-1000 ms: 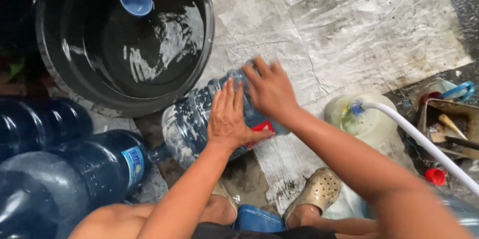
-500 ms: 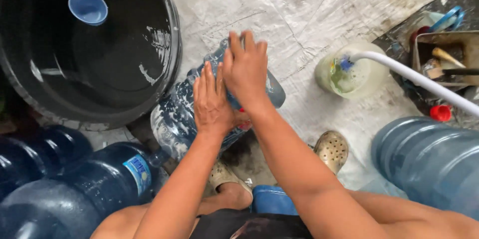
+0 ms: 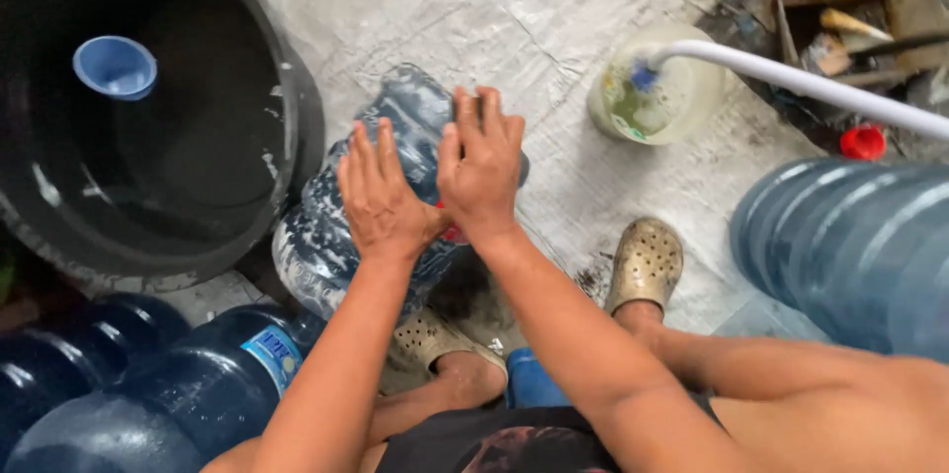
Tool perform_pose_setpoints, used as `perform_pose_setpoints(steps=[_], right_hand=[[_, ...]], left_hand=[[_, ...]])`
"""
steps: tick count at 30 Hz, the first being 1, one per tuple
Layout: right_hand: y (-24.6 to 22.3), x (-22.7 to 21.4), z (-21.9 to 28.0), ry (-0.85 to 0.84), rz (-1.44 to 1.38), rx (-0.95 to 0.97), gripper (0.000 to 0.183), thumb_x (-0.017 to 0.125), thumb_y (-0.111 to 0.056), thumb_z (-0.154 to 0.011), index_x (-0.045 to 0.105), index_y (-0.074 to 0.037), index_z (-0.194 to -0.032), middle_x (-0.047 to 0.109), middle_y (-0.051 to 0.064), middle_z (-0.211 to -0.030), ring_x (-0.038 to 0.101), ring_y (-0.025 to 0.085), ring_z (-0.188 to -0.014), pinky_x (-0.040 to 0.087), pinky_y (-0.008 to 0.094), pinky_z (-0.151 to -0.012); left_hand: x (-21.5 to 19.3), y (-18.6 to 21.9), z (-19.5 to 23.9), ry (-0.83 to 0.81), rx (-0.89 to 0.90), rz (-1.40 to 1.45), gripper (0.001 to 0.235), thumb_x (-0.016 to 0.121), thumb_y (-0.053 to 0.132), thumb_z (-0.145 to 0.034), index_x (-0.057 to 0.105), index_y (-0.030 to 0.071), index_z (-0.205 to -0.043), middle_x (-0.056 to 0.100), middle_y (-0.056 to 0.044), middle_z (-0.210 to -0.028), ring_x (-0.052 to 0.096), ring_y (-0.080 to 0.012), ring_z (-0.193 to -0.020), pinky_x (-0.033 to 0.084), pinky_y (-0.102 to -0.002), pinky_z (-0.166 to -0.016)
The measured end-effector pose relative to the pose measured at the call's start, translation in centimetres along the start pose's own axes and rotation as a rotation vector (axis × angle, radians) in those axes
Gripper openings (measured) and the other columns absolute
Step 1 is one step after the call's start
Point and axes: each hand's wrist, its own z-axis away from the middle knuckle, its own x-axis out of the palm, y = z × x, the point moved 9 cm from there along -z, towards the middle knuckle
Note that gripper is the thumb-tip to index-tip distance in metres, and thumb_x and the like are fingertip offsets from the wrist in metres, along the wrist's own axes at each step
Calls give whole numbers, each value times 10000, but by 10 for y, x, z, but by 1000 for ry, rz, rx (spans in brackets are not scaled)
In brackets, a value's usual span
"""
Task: The person scrubs the exterior of a large blue water jug with a soapy sponge, rinses it with a hose, and repeats the process. They also use a small blue cup to pour water into the jug for rinsing.
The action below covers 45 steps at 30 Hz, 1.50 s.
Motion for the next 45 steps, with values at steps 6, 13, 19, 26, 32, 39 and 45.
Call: perform_pose_setpoints(steps=[6,13,19,26,32,39,45], right_hand=[[196,30,112,-218,-204,819,354,465,-203,-923,599,-55,-1215,636,233,-1108,585,428,-1053,417,493,-906],[51,3,11,-130,-121,58,312,585,-200,-879,637,-104,-1172,609,125,-1194,605,347,-1004,430,396,-904],[194,51,66,-410,-361,628,364,460,-166,-906,610,7,-1188,618,276,-1099,562,452,-1064,384,531,-944],[17,29,-5,-156,-130,-77,320,606,-229,-801,676,-183,-1110,649,117,-1047,615,335,-827,468,402,-812],[180,53,65,-405,-251,639,323,543,-272,-792,703,-120,-1028,676,131,-999,610,368,-942,455,456,-832],[49,41,-20,-460,-363,55,299,520,-269,-851,663,-271,-1113,689,-11,-966,654,238,-931,426,371,-875],[26,-33,30,244,-134,-10,348,564,-106,-891,618,-37,-1228,574,217,-1241,590,366,-1033,418,405,-925]], left_hand=[[-24,15,-19,-59,48,88,1110,796,609,-479,471,-26,-1330,511,-308,-1256,546,-445,-1135,419,-505,-967],[-7,8,-11,-49,38,9,1218,780,670,-391,455,16,-1366,474,-268,-1334,536,-405,-1182,428,-450,-991],[-12,20,-27,-62,70,76,1206,804,671,-442,456,-50,-1344,469,-340,-1305,537,-461,-1144,429,-492,-974],[-7,10,-6,-81,-8,36,1238,849,455,-288,444,17,-1373,460,-265,-1357,532,-397,-1181,394,-463,-1018],[-20,20,-7,-20,21,26,1210,808,652,-372,481,-5,-1334,487,-290,-1320,546,-417,-1157,420,-460,-982],[-17,19,-11,-46,28,15,1204,781,700,-413,474,-19,-1328,490,-311,-1296,549,-446,-1131,431,-494,-956],[-7,12,-2,-39,17,1,1224,819,595,-352,448,22,-1369,477,-271,-1333,538,-407,-1167,408,-484,-987]])
